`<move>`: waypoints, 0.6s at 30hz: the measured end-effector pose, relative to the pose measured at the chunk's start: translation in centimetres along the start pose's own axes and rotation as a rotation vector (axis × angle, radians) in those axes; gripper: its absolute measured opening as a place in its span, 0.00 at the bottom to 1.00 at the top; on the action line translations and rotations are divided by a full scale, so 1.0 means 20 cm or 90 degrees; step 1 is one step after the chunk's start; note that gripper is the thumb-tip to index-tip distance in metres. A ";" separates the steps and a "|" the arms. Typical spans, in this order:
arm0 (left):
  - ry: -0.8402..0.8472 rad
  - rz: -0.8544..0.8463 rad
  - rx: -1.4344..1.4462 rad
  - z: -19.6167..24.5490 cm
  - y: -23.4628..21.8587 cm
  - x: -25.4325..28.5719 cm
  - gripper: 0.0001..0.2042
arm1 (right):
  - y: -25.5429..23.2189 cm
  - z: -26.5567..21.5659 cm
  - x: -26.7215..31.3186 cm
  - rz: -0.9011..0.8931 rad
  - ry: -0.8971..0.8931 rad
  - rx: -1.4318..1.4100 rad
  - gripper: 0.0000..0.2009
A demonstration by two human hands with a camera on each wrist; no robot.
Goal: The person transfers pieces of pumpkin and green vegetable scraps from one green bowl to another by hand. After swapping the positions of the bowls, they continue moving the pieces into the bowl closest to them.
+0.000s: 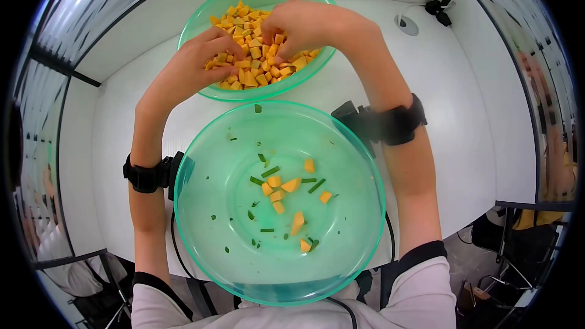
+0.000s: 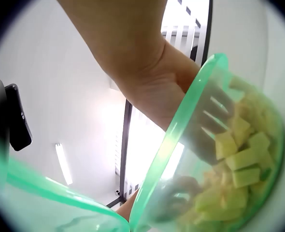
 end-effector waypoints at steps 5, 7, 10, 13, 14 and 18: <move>0.032 0.012 0.023 0.02 0.00 0.00 0.06 | -0.01 0.00 0.00 -0.001 0.002 -0.023 0.13; 0.011 0.008 0.024 0.02 -0.01 -0.01 0.07 | -0.01 -0.01 0.00 0.005 -0.003 -0.020 0.12; 0.043 0.011 0.017 0.07 -0.03 0.00 0.07 | -0.02 -0.01 -0.01 0.012 -0.019 -0.025 0.11; 0.095 0.000 0.096 0.13 -0.05 0.01 0.07 | -0.02 -0.01 0.00 0.017 -0.012 -0.020 0.11; 0.117 -0.025 0.134 0.16 -0.06 0.02 0.07 | -0.02 -0.02 0.00 0.022 -0.026 -0.020 0.11; 0.194 -0.141 0.250 0.30 -0.08 0.07 0.07 | -0.03 -0.02 0.00 0.034 -0.044 -0.024 0.10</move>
Point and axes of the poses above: each hand's wrist, its own x-axis away from the middle knuckle, its own y-axis out of the palm, z = x × y, the point moved 8 cm from there along -x, towards the middle knuckle, and after that the axes turned 9 degrees about x, right-handed, at the moved point
